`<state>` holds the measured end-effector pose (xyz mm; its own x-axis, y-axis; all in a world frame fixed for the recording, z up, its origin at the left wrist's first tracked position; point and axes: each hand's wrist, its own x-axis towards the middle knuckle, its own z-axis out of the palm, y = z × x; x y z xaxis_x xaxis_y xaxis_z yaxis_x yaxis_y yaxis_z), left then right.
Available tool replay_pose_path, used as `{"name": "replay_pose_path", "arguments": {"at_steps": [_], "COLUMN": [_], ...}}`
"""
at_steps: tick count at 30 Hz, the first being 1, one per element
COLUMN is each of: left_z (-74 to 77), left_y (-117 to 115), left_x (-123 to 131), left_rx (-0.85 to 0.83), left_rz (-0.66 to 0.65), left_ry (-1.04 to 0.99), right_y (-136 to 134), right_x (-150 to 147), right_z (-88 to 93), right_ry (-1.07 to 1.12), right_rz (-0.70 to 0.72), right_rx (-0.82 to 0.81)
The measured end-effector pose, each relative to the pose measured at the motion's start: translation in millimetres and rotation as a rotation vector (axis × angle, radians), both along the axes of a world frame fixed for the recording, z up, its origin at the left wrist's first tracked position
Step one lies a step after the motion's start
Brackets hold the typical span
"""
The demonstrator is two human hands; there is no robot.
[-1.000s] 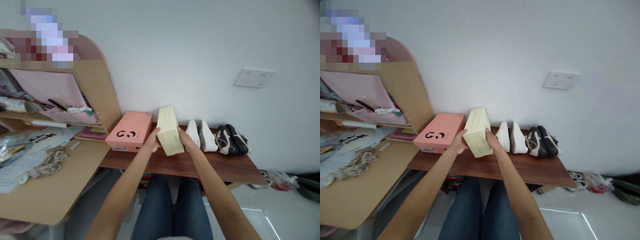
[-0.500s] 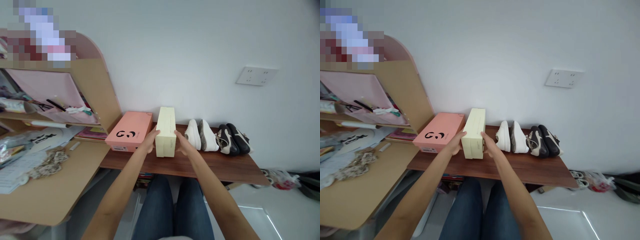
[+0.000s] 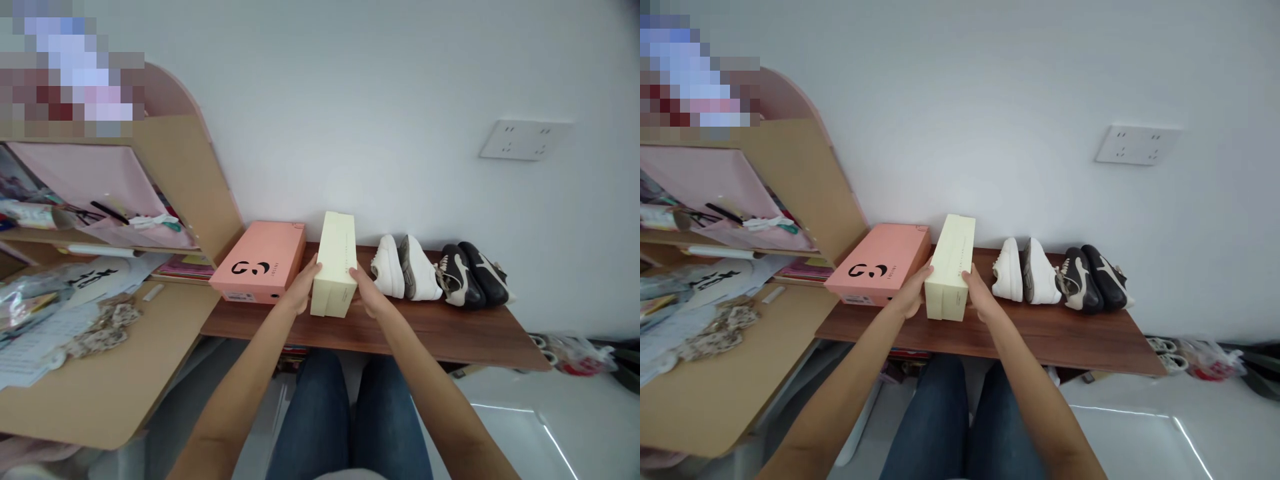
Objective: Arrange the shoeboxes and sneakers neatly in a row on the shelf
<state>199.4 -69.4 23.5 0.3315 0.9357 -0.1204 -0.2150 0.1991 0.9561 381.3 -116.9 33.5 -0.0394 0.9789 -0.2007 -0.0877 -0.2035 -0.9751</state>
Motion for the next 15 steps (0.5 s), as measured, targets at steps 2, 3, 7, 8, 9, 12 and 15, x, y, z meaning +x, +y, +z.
{"name": "replay_pose_path", "arguments": {"at_steps": [2, 3, 7, 8, 9, 12, 15], "left_z": [1.6, 2.2, 3.5, 3.4, 2.9, -2.7, -17.4], "left_y": [-1, -2, -4, -5, -5, -4, 0], "left_x": [3, 4, 10, 12, 13, 16, 16], "left_rx": [-0.050, -0.073, -0.146, -0.160, -0.171, -0.191, -0.220], "left_rz": [0.020, 0.025, 0.032, 0.038, 0.046, 0.070, 0.099], "left_ry": [-0.017, -0.017, 0.038, 0.060, 0.079, 0.107, 0.106], "right_y": [-2, -2, -3, -2, -2, -2, -2], "right_x": [4, 7, 17, 20, 23, 29, 35], "right_z": [1.0, 0.7, -5.9, -8.0, -10.1, -14.6, -17.1], "right_ry": [0.009, 0.015, 0.056, 0.060, 0.056, 0.014, -0.044], "right_rz": [0.006, 0.006, -0.005, -0.031, -0.067, -0.164, -0.180], "right_rx": [0.002, -0.001, 0.013, 0.034, 0.055, 0.095, 0.179]}}
